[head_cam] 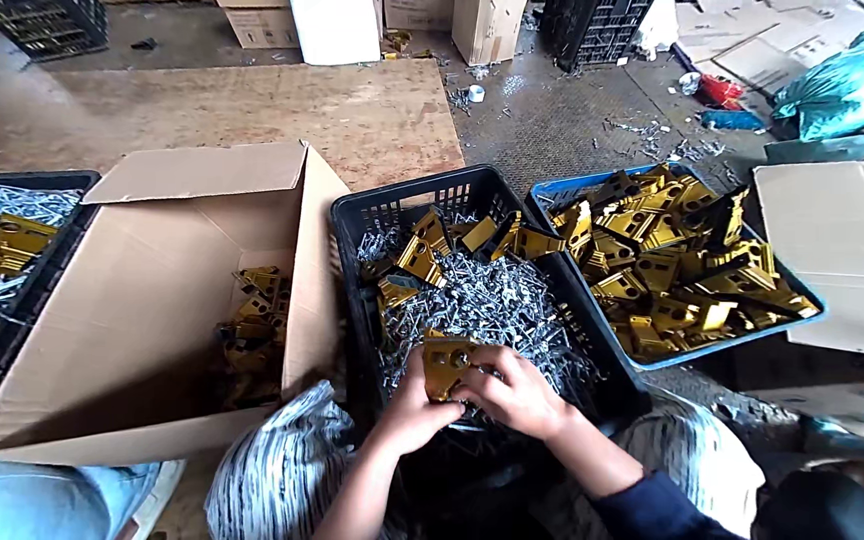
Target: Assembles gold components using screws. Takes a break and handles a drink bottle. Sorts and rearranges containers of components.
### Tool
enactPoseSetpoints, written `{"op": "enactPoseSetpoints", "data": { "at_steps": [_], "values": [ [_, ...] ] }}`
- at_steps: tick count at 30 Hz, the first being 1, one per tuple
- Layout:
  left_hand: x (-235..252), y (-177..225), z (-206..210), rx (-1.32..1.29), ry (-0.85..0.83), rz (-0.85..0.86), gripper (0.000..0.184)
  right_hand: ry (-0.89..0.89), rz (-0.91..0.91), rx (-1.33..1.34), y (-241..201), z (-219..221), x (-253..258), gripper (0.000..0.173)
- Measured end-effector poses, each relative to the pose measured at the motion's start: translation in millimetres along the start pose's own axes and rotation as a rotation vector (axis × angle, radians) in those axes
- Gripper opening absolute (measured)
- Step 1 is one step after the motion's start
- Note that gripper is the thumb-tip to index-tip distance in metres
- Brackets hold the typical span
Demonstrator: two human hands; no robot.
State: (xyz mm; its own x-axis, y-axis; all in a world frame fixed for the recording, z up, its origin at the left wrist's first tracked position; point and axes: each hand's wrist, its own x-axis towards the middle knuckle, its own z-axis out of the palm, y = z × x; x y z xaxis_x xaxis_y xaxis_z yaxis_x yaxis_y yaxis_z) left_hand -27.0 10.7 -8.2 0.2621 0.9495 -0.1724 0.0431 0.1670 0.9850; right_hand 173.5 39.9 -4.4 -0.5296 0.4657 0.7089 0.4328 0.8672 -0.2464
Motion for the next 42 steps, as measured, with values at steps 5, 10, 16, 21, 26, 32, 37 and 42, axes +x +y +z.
{"op": "enactPoseSetpoints", "data": {
  "at_steps": [5, 10, 16, 21, 26, 32, 37, 42],
  "values": [
    [-2.5, -4.9, 2.5, -0.118, -0.001, -0.105, 0.104, 0.017, 0.412, 0.456, 7.1, 26.3, -14.5, 0.081],
    [-6.7, -14.4, -1.5, -0.311, -0.040, -0.204, 0.101, 0.044, 0.551, 0.644, -2.1, 46.8, -21.4, 0.070],
    [-8.4, -18.3, -23.1, -0.421, 0.108, -0.142, 0.106, -0.113, 0.633, 0.744, 5.1, 58.3, 25.0, 0.058],
    [-4.5, 6.1, -71.1, -0.598, 0.793, -0.031, 0.055, -0.321, 0.988, 0.770, 41.0, 107.3, 94.8, 0.084],
    [-9.5, 19.5, -125.1, -0.606, 1.298, 0.217, 0.082, -0.661, 1.011, 0.132, 45.1, 131.8, 118.9, 0.054],
    [-4.6, 13.4, -80.2, -0.638, 0.789, 0.034, 0.051, -0.120, 0.777, 0.069, 16.1, 92.8, 77.4, 0.035],
    [5.6, 18.5, -34.3, -0.791, 0.466, -0.039, 0.045, -0.012, 0.389, 0.724, -27.8, 76.8, 29.1, 0.033],
    [22.1, 13.0, -27.7, -0.509, 0.791, 0.128, 0.048, -0.496, 0.679, 0.008, 58.4, 74.5, 30.2, 0.029]
  ]
}}
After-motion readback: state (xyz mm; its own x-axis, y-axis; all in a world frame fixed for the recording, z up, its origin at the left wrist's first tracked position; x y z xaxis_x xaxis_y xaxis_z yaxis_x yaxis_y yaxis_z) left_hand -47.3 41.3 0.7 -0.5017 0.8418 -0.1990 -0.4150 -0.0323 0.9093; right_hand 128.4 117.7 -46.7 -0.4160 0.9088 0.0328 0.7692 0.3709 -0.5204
